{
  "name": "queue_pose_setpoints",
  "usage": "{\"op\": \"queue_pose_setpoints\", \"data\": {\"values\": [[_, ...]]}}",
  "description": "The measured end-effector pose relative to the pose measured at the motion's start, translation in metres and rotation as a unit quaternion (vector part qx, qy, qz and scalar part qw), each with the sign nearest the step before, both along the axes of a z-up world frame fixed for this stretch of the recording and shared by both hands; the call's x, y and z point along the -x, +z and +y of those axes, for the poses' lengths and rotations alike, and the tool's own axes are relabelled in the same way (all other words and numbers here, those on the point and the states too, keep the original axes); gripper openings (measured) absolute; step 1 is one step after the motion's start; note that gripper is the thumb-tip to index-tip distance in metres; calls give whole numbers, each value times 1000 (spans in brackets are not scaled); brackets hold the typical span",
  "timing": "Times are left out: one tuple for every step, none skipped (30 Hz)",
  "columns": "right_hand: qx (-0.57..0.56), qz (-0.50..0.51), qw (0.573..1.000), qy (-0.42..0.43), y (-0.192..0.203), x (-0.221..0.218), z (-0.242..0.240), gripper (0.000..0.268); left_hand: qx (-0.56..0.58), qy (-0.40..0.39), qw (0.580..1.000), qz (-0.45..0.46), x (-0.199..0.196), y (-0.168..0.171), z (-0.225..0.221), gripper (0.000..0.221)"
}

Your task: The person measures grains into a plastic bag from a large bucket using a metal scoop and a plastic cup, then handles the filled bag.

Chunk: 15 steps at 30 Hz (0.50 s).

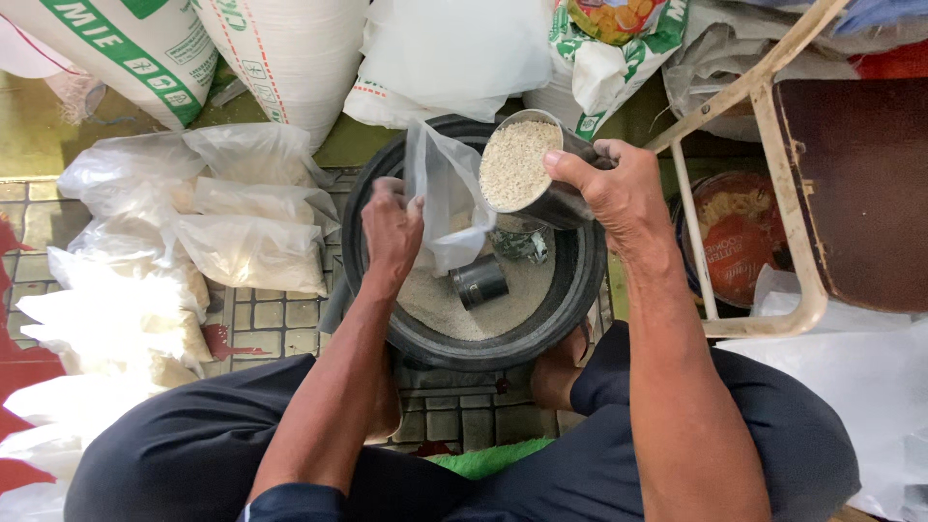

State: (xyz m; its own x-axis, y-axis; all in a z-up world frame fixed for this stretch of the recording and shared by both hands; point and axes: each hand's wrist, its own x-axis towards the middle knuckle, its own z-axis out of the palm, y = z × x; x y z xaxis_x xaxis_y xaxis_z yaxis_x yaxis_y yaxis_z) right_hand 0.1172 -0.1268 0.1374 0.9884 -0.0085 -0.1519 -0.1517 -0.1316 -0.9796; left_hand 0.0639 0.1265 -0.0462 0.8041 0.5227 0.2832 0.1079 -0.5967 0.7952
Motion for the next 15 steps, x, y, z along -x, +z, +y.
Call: {"op": "queue_pose_setpoints", "data": {"values": [[3,-3,1000,3,5,0,0,62,26,-13,1000,-10,-6,-2,-4,36],[7,-6,1000,6,9,1,1,59,53,-27,998,-20,-10,-4,-8,23],[9,-6,1000,6,9,-1,1,59,55,-27,998,-20,-12,8,-10,23],[14,-11,1000,9,8,-3,2,55,48,-38,997,-39,-13,20,-12,21],[20,-15,1000,12,8,-5,2,52,42,-50,996,-58,-14,33,-14,20],[20,-15,1000,14,9,-4,7,52,42,-49,996,-58,-17,29,-8,20],[36,-27,999,17,10,-3,12,48,45,-38,997,-43,-19,26,-3,19],[52,-38,998,20,10,-2,16,45,48,-27,998,-27,-20,22,3,19],[53,-38,998,23,12,1,19,45,49,-24,998,-27,-16,21,2,19],[62,-53,996,20,15,2,22,53,57,-28,998,-22,-15,22,3,19],[72,-68,995,18,18,3,24,62,64,-32,997,-17,-14,23,3,19],[73,-68,995,19,17,3,27,62,65,-31,997,-17,-13,20,3,19],[96,-78,992,25,15,3,29,55,83,-32,996,-23,-13,18,2,18],[118,-88,989,32,15,2,32,48,101,-32,994,-31,-13,16,2,18],[119,-89,988,33,9,-4,33,48,102,-31,994,-32,-14,10,4,18]]}}
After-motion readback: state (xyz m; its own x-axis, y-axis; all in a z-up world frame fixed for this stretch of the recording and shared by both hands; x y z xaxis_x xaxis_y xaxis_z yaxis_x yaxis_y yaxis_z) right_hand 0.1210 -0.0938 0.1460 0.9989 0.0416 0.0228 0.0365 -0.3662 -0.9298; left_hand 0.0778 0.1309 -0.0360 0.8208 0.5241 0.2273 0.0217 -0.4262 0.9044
